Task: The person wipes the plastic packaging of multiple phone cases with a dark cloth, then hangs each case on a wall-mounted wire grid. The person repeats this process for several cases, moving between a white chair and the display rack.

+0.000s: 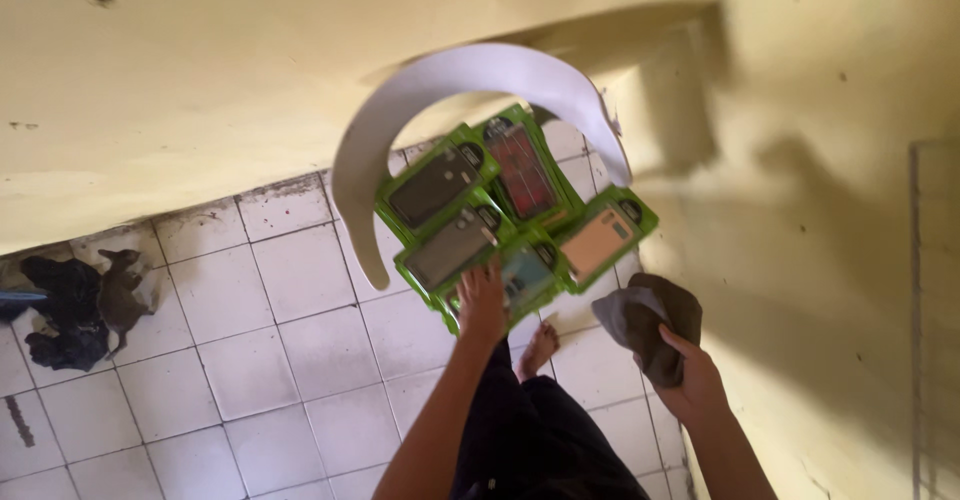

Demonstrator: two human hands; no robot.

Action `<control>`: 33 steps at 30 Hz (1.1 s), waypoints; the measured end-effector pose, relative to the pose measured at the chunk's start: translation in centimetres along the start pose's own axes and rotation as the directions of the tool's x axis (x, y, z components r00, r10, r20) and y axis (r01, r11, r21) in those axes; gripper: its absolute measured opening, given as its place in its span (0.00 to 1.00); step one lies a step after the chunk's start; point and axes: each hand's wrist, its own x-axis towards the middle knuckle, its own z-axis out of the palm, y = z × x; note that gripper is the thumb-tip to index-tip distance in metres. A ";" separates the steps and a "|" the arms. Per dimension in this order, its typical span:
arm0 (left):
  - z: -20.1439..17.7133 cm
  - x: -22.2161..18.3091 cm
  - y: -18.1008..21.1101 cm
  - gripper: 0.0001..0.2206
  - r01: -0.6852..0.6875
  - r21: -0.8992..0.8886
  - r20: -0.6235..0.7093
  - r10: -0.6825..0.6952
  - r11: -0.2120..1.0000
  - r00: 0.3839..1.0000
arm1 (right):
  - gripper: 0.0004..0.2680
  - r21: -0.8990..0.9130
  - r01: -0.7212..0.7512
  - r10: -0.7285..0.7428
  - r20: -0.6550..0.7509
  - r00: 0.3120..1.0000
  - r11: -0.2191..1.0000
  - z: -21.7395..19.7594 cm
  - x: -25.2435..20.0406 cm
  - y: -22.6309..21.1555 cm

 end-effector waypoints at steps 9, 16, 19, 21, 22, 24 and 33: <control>-10.1 -8.0 5.7 0.34 -0.083 -0.457 -0.123 0.029 0.885 0.992 | 0.21 0.110 0.124 -0.122 -0.022 0.992 0.986 -2.4 -9.2 -1.2; -15.2 -23.1 15.8 0.22 -0.271 -0.855 -0.076 0.410 0.442 0.909 | 0.26 -0.489 0.865 -0.744 0.535 0.400 0.113 5.5 -20.3 -1.4; -14.7 -26.5 18.7 0.23 -0.122 -0.987 -0.158 0.462 -0.106 0.873 | 0.19 -0.474 0.798 -0.715 0.695 0.078 -0.373 8.7 -24.7 -3.0; -14.1 -28.1 19.4 0.27 0.254 -0.810 -0.025 0.463 -0.529 0.886 | 0.17 -0.346 0.916 -0.700 0.705 0.112 -0.202 10.2 -27.5 -3.7; -13.9 -28.8 19.5 0.31 0.177 -0.865 -0.044 0.423 -0.469 0.905 | 0.18 -0.299 0.923 -0.674 0.736 0.062 -0.242 10.9 -28.7 -3.6; -14.5 -28.8 19.8 0.39 0.036 -0.943 -0.090 0.358 -0.331 0.929 | 0.18 -0.218 0.918 -0.620 0.784 -0.037 -0.331 11.7 -30.4 -3.4; -20.8 -28.2 21.0 0.41 0.116 -0.717 -0.341 0.491 -0.687 0.801 | 0.21 -0.205 0.750 -0.488 0.855 -0.176 -0.629 7.7 -33.2 -1.8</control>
